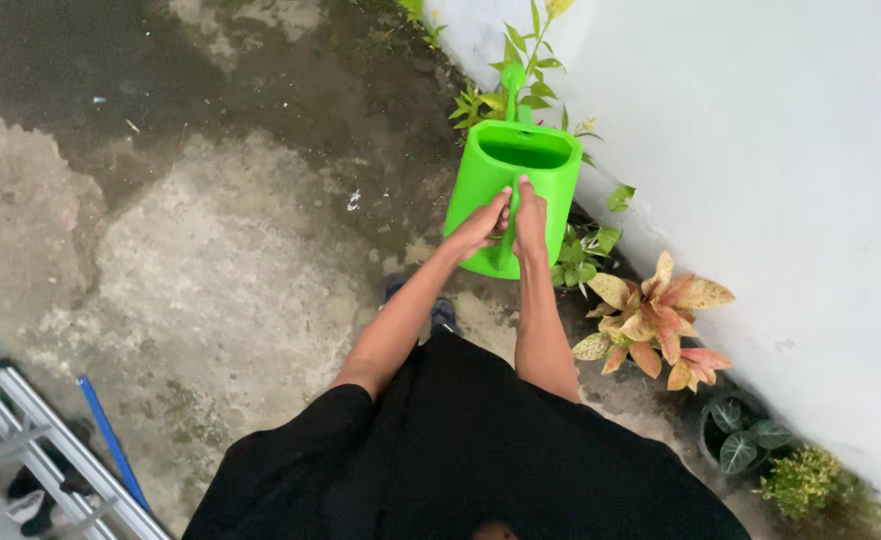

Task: The person carries a green watering can through an outdoor area and pours water onto several potted plants positioned along a wall and near a gate.

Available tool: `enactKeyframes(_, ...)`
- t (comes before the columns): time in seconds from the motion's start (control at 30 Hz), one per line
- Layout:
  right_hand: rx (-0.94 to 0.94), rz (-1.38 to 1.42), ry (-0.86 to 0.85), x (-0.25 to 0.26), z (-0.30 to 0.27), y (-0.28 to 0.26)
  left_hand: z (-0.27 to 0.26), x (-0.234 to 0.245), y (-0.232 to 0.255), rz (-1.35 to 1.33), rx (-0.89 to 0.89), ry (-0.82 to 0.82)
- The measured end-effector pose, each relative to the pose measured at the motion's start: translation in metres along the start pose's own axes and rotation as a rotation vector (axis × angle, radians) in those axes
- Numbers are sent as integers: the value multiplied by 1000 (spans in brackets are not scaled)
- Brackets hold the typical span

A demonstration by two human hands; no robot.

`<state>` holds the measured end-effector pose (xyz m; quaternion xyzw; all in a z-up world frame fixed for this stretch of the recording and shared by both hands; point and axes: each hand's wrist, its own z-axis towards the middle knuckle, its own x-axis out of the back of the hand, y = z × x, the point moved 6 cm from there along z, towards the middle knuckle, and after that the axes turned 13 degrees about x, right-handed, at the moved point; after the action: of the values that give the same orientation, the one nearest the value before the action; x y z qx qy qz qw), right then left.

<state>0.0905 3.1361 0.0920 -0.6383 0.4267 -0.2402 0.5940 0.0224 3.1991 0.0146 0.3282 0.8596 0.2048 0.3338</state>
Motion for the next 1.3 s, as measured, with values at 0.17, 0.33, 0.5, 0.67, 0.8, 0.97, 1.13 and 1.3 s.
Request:
enactKeyframes(0.17, 22, 26, 115, -6, 22, -6, 0, -7, 31, 70, 48, -109)
enactKeyframes(0.33, 33, 31, 157, -26, 30, -5, 3, 6, 60, 79, 87, -146)
enactKeyframes(0.5, 20, 16, 224, -40, 26, 11, 1, 19, 78, 151, 136, -155)
enactKeyframes(0.67, 81, 35, 272, -42, 33, 16, -2, 24, 91, 219, 110, -154)
enactKeyframes(0.8, 95, 31, 279, -36, 30, 8, 0, 15, 96, 239, 73, -196)
enactKeyframes(0.97, 51, 150, 330, -8, -2, 21, 1, -7, 62, 293, 153, -249)
enactKeyframes(1.13, -1, 167, 419, 44, -41, 44, -3, -40, 5, 396, 197, -200)
enactKeyframes(1.3, -68, 158, 499, 114, -80, 62, 7, -88, -60, 414, 263, -163)
